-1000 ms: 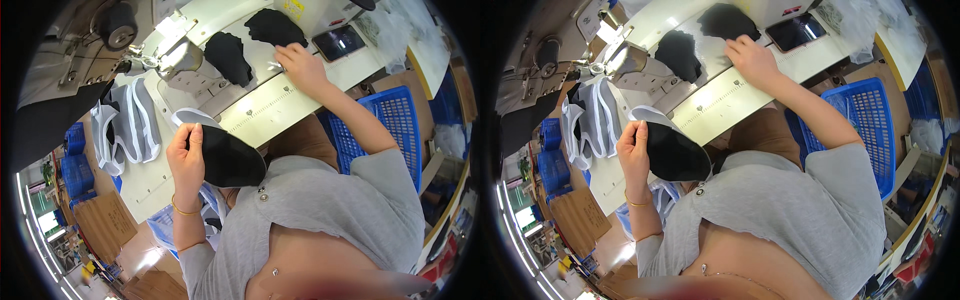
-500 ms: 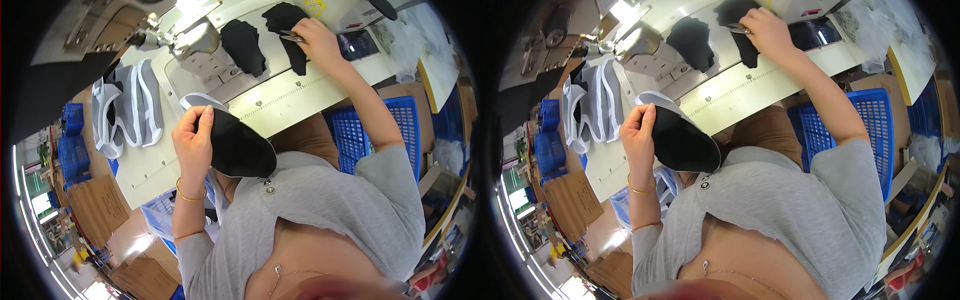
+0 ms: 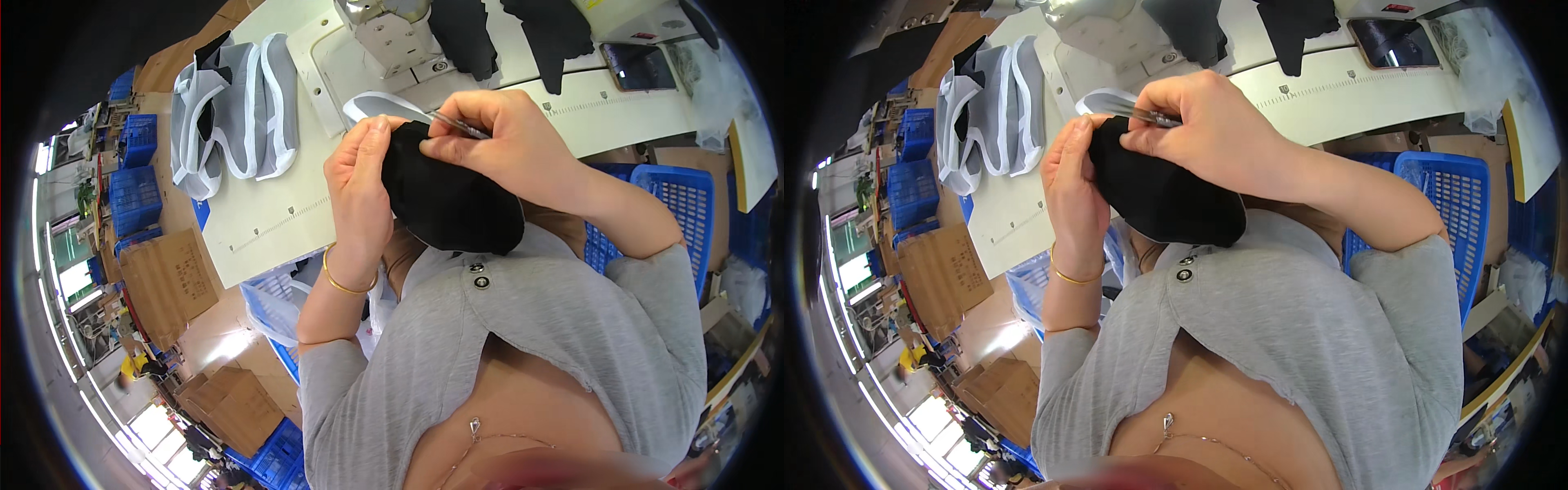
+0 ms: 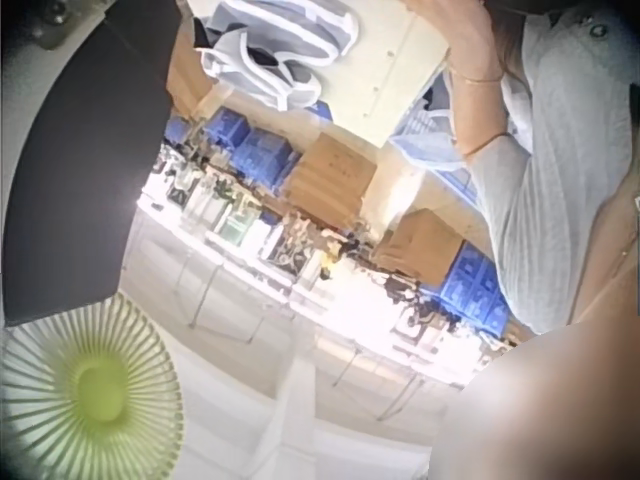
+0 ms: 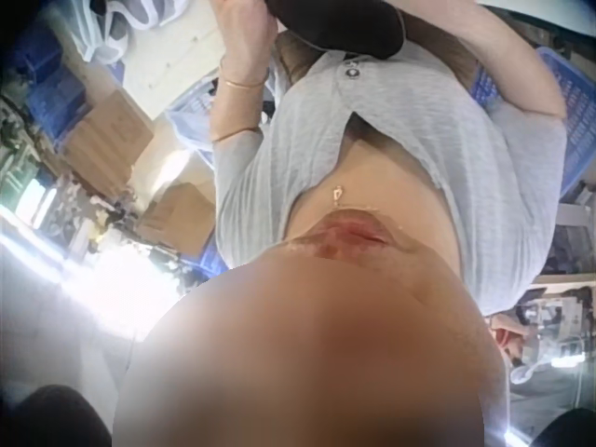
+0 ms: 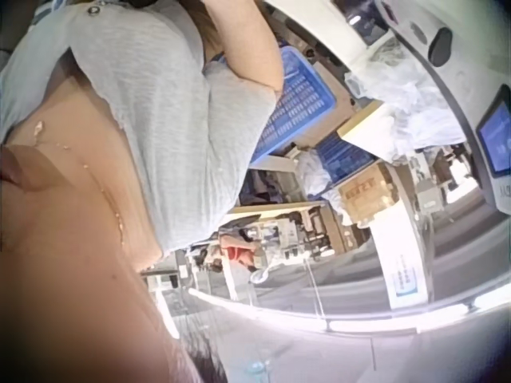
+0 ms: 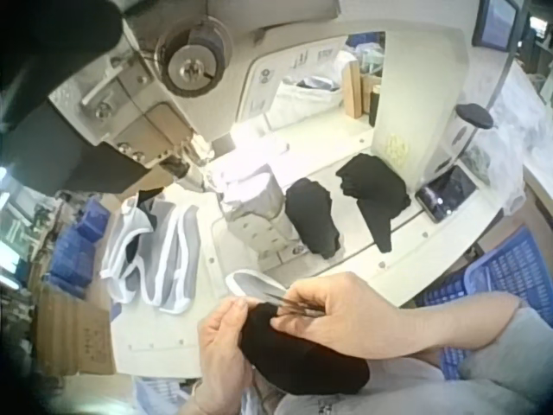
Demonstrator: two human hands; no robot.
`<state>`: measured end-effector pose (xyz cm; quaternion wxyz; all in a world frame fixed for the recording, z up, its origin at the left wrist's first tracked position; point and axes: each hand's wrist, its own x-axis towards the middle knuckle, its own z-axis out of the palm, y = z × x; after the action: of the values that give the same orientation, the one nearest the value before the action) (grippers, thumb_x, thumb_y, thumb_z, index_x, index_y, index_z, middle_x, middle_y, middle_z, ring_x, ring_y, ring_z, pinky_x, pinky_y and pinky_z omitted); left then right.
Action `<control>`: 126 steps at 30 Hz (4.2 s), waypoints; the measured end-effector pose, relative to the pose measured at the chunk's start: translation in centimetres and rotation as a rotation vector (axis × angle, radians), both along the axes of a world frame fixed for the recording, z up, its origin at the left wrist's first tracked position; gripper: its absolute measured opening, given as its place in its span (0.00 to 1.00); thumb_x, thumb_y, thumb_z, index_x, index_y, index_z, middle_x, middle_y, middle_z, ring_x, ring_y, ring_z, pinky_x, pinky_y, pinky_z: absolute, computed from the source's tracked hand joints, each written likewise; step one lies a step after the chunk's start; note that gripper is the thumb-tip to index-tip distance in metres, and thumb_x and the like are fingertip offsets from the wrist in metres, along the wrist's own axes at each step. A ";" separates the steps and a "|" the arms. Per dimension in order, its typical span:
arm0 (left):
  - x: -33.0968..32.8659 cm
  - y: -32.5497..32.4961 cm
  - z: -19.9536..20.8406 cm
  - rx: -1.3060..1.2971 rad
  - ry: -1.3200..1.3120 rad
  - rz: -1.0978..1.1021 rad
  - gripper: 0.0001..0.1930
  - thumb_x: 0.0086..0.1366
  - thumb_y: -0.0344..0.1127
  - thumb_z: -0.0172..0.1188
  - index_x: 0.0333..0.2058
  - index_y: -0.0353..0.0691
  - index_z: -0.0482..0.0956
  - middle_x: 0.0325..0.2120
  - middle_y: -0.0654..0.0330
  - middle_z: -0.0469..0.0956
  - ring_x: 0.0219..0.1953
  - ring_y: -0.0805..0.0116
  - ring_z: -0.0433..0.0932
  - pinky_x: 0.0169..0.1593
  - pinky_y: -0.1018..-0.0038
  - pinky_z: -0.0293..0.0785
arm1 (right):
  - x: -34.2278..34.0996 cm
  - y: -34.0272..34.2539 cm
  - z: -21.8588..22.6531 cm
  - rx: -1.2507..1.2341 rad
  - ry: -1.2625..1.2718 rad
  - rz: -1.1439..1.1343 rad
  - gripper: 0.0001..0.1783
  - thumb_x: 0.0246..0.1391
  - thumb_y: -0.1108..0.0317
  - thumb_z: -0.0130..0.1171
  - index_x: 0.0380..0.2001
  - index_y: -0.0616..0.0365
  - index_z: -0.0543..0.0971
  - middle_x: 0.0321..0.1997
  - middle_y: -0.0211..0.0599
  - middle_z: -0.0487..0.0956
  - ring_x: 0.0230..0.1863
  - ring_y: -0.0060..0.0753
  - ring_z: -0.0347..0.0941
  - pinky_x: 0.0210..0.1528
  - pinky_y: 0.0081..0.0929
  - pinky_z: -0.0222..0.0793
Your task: Stitching various components of a shoe upper using a sewing machine in a workshop environment.
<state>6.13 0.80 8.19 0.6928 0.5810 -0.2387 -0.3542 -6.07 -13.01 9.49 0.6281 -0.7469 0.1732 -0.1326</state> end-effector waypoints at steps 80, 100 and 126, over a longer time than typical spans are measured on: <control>8.3 -2.8 7.7 -0.187 -1.907 0.114 0.12 0.56 0.32 0.68 0.39 0.35 0.82 0.36 0.57 0.82 0.39 0.57 0.80 0.48 0.63 0.75 | 7.7 -1.9 -0.3 -0.143 -0.411 -0.333 0.18 0.60 0.64 0.59 0.21 0.65 0.71 0.14 0.31 0.61 0.20 0.16 0.53 0.22 0.25 0.54; 8.4 -4.4 4.6 -0.326 -2.097 0.144 0.12 0.47 0.27 0.63 0.34 0.36 0.85 0.36 0.61 0.83 0.39 0.66 0.81 0.53 0.65 0.74 | 4.1 -0.2 0.0 0.233 -0.348 -0.237 0.14 0.49 0.76 0.59 0.41 0.68 0.81 0.31 0.24 0.80 0.31 0.09 0.67 0.33 0.12 0.64; 10.2 -5.8 4.9 -0.321 -2.073 0.242 0.14 0.44 0.29 0.64 0.33 0.41 0.85 0.33 0.65 0.81 0.37 0.70 0.79 0.51 0.69 0.72 | 5.7 -1.4 1.6 0.197 -0.362 -0.232 0.13 0.51 0.73 0.58 0.40 0.66 0.82 0.24 0.22 0.77 0.26 0.07 0.65 0.27 0.12 0.62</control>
<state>16.36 -4.97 13.08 0.2495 0.5209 -0.6984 0.4227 -0.34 -14.37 11.11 0.6992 -0.6213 0.1544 -0.3181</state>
